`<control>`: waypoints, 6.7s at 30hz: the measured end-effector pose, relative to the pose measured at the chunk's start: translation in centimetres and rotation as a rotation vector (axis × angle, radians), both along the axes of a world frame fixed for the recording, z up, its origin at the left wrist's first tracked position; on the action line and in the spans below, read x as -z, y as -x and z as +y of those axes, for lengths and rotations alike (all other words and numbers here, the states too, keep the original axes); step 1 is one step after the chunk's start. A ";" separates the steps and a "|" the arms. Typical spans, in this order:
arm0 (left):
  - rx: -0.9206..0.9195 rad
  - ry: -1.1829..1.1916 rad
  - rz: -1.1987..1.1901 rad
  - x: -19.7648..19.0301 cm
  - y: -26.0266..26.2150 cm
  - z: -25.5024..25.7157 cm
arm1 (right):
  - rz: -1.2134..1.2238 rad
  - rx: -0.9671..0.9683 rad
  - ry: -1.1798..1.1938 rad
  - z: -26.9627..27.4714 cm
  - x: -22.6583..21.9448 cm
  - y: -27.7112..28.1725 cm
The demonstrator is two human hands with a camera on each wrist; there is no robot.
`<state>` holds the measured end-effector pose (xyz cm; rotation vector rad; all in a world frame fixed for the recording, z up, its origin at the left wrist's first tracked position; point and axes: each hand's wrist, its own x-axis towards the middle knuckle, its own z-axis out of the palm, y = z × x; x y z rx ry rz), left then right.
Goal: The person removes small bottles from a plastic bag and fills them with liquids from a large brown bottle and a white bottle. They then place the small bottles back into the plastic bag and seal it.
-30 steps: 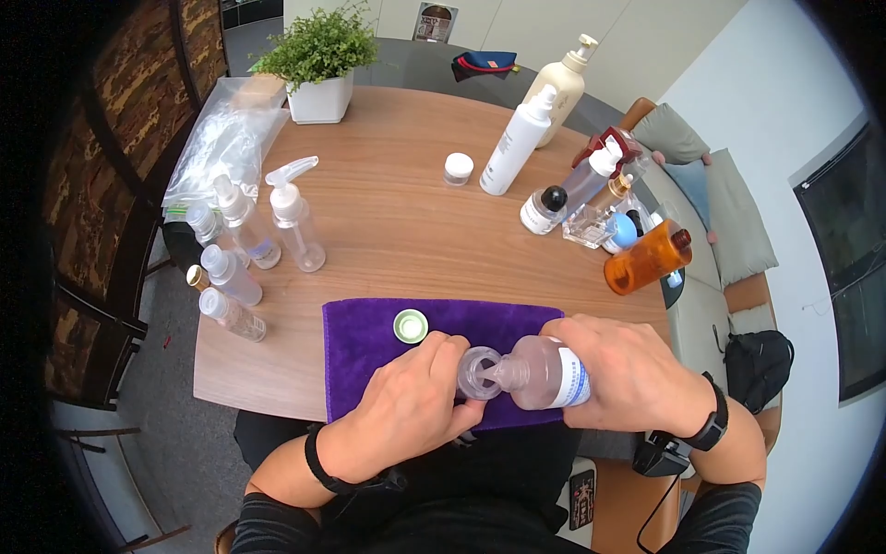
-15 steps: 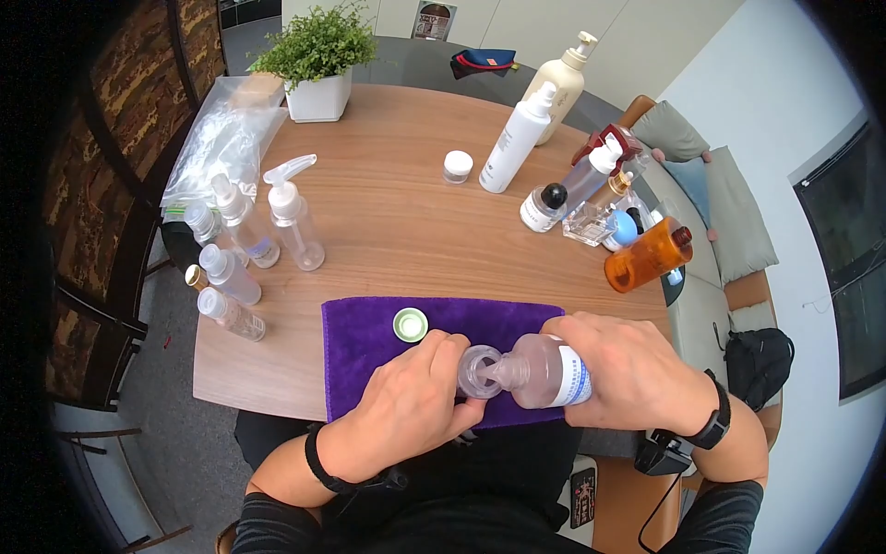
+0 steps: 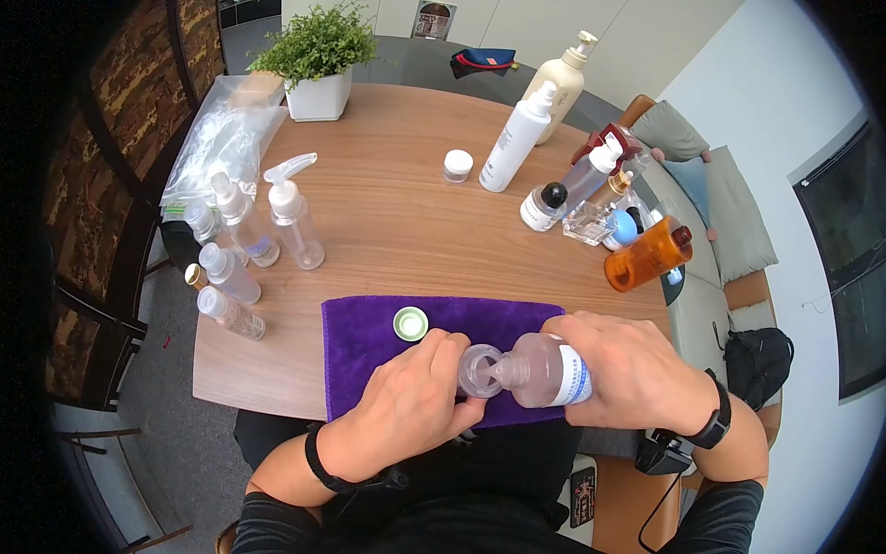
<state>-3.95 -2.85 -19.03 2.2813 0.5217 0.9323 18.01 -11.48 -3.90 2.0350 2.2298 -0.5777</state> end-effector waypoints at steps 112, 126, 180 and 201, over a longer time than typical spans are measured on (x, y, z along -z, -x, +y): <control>-0.078 -0.514 0.286 -3.4 0.1 -1.6 | 0.725 0.263 -0.878 -1.5 16.9 5.0; -0.112 -0.245 0.287 -6.1 -3.4 0.1 | 0.710 0.247 -0.897 -4.8 14.5 2.2; -0.797 -0.325 0.277 -3.1 7.4 6.9 | 0.760 0.259 -0.697 -5.8 16.4 -0.4; -1.040 -0.051 0.379 -5.1 15.3 8.1 | 0.747 0.234 -0.731 -5.6 16.1 -0.1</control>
